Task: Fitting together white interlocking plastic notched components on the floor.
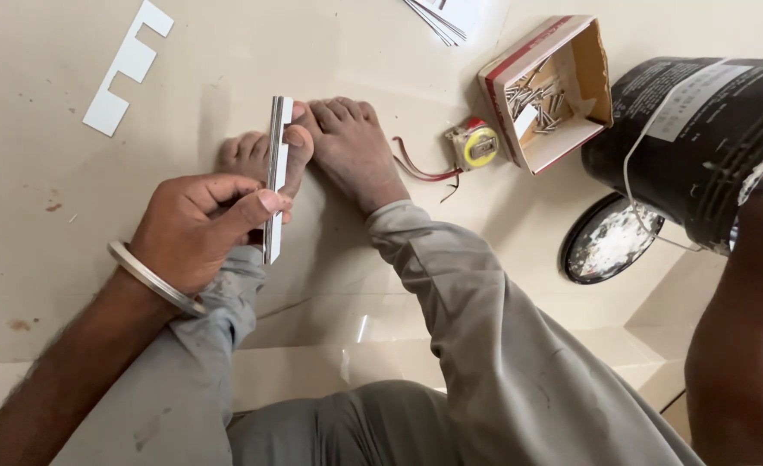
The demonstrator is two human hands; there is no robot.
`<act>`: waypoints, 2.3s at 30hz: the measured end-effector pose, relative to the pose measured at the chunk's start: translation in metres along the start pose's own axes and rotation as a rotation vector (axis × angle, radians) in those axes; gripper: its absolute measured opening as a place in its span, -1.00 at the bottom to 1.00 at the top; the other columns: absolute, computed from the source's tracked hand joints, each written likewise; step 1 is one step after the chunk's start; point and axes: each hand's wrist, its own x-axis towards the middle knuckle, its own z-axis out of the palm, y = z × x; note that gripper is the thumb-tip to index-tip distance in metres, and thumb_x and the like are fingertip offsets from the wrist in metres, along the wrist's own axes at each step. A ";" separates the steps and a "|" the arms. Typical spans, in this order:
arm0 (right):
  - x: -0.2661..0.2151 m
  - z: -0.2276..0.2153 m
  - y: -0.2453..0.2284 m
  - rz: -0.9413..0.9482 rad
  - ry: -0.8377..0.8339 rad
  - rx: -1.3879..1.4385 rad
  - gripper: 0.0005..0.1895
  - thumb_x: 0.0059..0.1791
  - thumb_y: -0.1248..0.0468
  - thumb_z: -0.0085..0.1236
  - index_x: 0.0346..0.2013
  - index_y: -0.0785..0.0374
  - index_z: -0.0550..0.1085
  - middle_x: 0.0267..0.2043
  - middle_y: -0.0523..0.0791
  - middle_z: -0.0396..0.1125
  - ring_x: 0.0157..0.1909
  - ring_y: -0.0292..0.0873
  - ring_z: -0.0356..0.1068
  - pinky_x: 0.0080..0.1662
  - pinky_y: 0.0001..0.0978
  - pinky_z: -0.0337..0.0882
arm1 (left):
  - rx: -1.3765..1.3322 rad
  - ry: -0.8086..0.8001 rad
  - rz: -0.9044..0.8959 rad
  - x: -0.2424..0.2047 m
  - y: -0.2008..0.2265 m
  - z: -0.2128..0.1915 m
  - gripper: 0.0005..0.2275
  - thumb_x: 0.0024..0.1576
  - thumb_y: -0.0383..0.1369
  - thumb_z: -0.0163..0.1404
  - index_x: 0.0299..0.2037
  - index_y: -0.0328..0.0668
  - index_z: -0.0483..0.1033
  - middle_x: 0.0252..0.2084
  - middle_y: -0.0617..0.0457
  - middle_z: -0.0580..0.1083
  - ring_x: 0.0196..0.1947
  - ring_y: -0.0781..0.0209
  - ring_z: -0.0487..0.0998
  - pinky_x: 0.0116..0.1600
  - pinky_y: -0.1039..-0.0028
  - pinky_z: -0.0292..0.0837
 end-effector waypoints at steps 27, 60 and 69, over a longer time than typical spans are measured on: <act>-0.004 0.023 0.009 -0.040 0.077 0.069 -0.57 0.05 0.19 0.05 0.18 0.30 0.41 0.19 -0.03 0.34 0.28 0.03 0.28 0.24 -0.06 0.23 | -0.221 -0.135 -0.079 0.006 -0.014 -0.008 -0.68 0.19 -0.27 0.07 -0.09 -0.48 0.60 -0.24 -0.11 0.63 -0.31 0.20 0.66 -0.19 0.43 0.65; -0.053 -0.184 -0.009 -0.251 0.077 0.508 -0.63 0.15 0.29 0.07 0.27 0.22 0.44 -0.04 0.06 0.45 -0.11 -0.14 0.49 -0.13 -0.37 0.56 | -0.590 -0.524 0.062 0.001 -0.007 -0.006 -0.71 0.26 -0.29 0.08 -0.08 -0.50 0.56 -0.11 -0.17 0.56 -0.07 -0.01 0.67 -0.08 0.14 0.74; -0.041 -0.195 -0.021 -0.346 -0.033 0.221 -0.62 0.03 0.34 0.13 0.15 0.23 0.54 -0.14 0.00 0.51 -0.26 -0.16 0.44 -0.25 -0.24 0.47 | -0.526 -0.485 0.101 -0.002 0.001 -0.005 -0.69 0.23 -0.27 0.09 -0.13 -0.52 0.59 -0.16 -0.14 0.57 -0.14 0.02 0.69 -0.14 0.13 0.75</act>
